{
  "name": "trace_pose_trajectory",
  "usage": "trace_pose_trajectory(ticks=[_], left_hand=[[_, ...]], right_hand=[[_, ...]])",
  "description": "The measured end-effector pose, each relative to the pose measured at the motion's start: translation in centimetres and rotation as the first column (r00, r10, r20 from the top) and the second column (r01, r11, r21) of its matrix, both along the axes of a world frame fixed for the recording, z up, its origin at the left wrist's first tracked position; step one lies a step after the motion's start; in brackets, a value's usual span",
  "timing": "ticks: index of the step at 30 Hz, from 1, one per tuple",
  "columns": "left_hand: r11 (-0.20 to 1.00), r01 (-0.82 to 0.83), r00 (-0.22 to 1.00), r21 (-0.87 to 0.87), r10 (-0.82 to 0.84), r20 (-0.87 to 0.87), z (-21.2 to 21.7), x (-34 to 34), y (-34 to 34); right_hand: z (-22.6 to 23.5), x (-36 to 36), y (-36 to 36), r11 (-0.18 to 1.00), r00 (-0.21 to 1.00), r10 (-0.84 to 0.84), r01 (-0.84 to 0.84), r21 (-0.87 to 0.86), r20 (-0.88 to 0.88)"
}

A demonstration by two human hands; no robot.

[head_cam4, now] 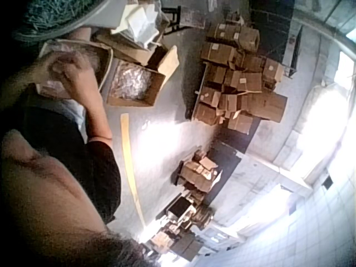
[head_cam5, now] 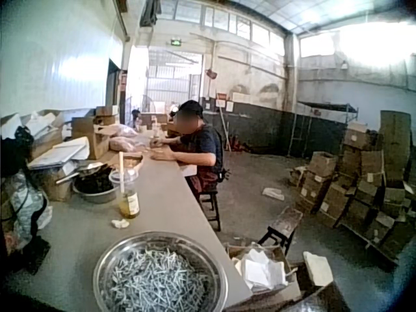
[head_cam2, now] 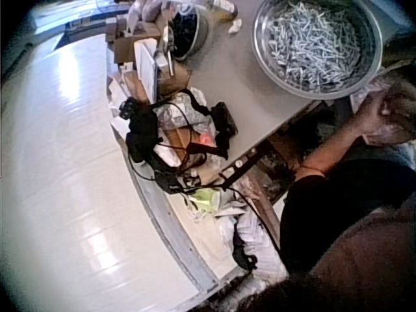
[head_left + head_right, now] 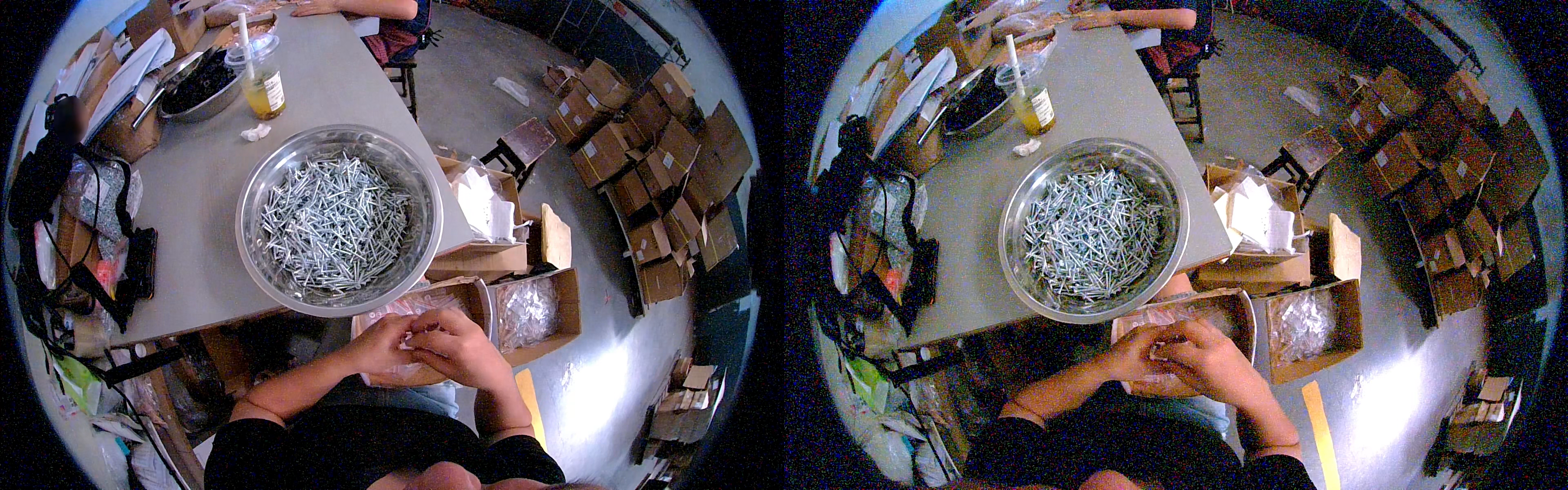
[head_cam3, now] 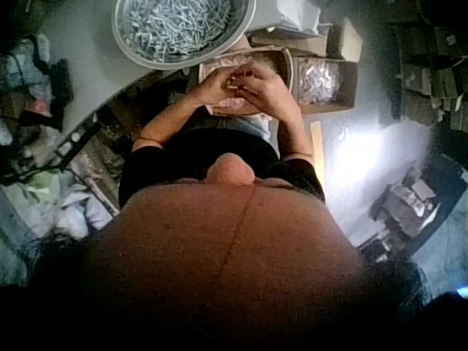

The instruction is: The person sits at a table in a warehouse and packs small metal nails from a large metal bowl into small clear plastic bags. They repeatedly pick up handfuls of nails, place them into the bags, and set the filled bags into a cardboard box.

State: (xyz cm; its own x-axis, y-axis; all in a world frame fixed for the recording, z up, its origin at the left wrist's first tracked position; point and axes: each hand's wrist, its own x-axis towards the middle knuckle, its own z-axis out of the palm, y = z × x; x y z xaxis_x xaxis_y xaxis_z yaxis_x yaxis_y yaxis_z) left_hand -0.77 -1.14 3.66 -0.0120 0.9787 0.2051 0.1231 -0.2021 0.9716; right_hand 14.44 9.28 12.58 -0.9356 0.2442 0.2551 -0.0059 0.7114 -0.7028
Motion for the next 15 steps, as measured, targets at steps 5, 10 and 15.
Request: trace_pose_trajectory(ticks=[5, 10, 15], left_hand=[[0.991, 0.074, 0.996, -0.11, -0.079, -0.041, -0.2, -0.3, -0.4], [0.965, -0.172, 0.975, 0.196, 0.195, -0.105, 1.5, -0.3, 0.2], [0.953, -0.218, 0.944, 0.209, 0.26, -0.201, 2.8, -0.2, 0.0]], right_hand=[[-0.6, -0.1, 0.0, 0.987, 0.998, -0.055, 0.056, 0.153, -0.013], [-2.2, 0.9, 0.9, 0.985, 0.989, -0.129, 0.135, 0.105, -0.066], [-2.0, 0.8, 0.4, 0.97, 0.97, -0.239, 0.241, 0.043, -0.054]])
